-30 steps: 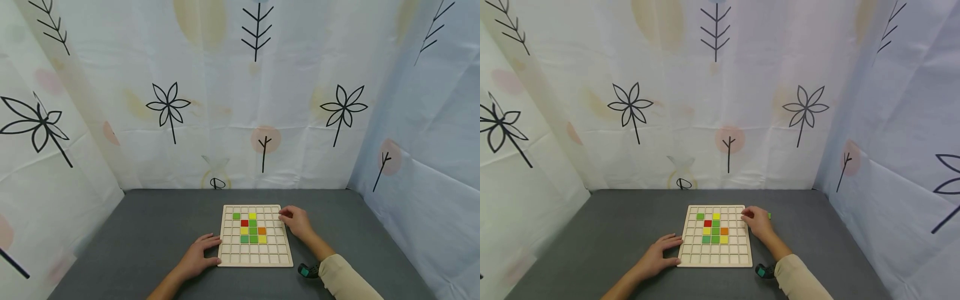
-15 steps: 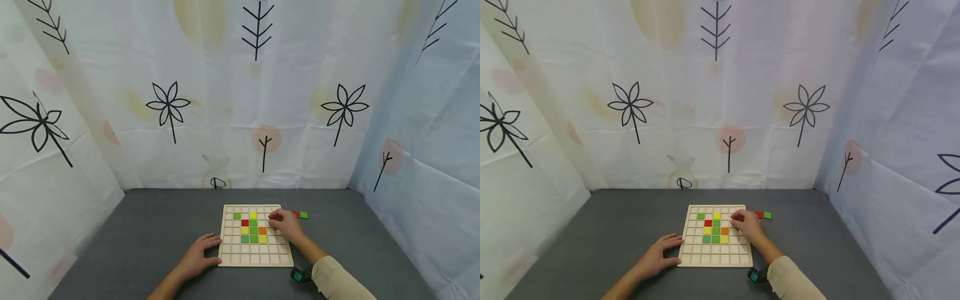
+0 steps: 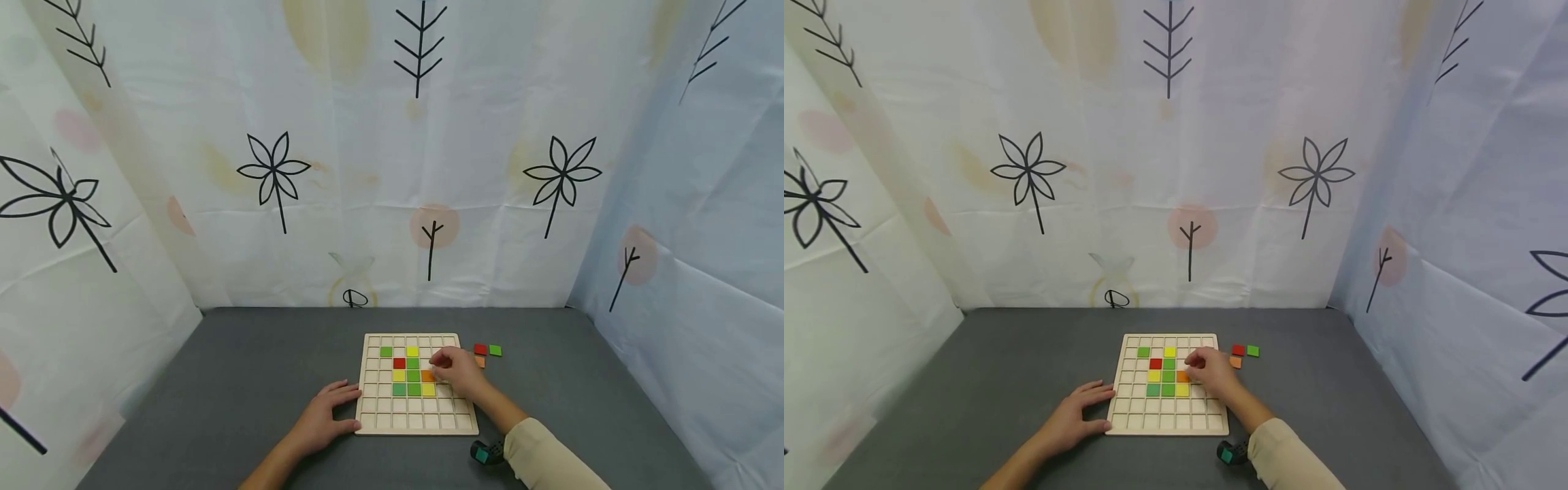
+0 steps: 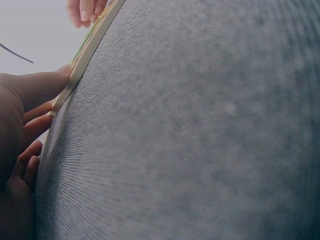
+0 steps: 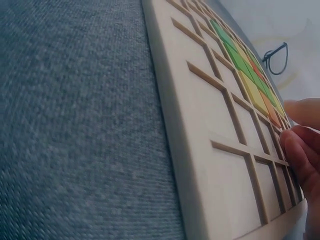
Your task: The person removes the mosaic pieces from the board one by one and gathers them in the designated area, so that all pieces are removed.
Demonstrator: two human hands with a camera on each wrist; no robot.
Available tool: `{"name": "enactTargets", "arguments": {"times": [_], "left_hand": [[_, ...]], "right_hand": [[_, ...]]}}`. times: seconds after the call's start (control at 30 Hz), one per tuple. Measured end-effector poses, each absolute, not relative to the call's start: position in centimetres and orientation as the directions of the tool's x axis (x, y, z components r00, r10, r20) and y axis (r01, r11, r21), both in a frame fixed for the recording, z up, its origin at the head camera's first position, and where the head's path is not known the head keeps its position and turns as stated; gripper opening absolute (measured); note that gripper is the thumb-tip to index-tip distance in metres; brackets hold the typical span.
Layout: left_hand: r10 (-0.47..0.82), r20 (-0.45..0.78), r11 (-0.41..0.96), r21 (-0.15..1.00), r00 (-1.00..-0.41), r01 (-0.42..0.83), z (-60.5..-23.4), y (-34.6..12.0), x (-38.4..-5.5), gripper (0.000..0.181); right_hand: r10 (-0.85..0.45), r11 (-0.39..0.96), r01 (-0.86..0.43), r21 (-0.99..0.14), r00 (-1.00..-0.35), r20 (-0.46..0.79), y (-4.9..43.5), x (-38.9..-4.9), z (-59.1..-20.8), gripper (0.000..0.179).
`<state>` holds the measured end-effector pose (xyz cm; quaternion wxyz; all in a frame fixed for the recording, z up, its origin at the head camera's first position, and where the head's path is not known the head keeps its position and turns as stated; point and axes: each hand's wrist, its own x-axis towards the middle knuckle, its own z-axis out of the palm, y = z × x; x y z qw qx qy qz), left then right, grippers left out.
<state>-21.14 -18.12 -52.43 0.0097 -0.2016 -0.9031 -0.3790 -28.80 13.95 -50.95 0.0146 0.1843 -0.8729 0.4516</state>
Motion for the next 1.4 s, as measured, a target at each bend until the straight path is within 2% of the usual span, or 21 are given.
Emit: {"name": "enactTargets", "arguments": {"times": [0.13, 0.5, 0.73, 0.97, 1.4], "left_hand": [[0.358, 0.178, 0.628, 0.680, -0.917, 0.377, -52.5, -18.1, -21.2, 0.058], [0.357, 0.176, 0.632, 0.678, -0.917, 0.376, -52.5, -18.2, -21.3, 0.058], [0.350, 0.159, 0.634, 0.686, -0.923, 0.358, -52.5, -18.1, -21.3, 0.058], [0.348, 0.163, 0.630, 0.689, -0.923, 0.359, -52.6, -18.2, -21.3, 0.059], [0.352, 0.157, 0.634, 0.686, -0.923, 0.358, -52.5, -18.2, -21.3, 0.059]], "right_hand": [[-0.359, 0.547, -0.385, -0.743, -0.910, 0.207, 13.7, -28.7, -51.0, 0.012], [-0.400, 0.618, -0.415, -0.668, -0.897, 0.188, 13.0, -29.1, -50.4, 0.011], [-0.441, 0.616, -0.394, -0.682, -0.890, 0.117, 12.9, -29.4, -49.6, 0.011], [-0.440, 0.621, -0.380, -0.686, -0.893, 0.097, 12.9, -29.5, -49.8, 0.012], [-0.415, 0.576, -0.400, -0.713, -0.894, 0.167, 12.9, -29.0, -50.3, 0.017]]}}
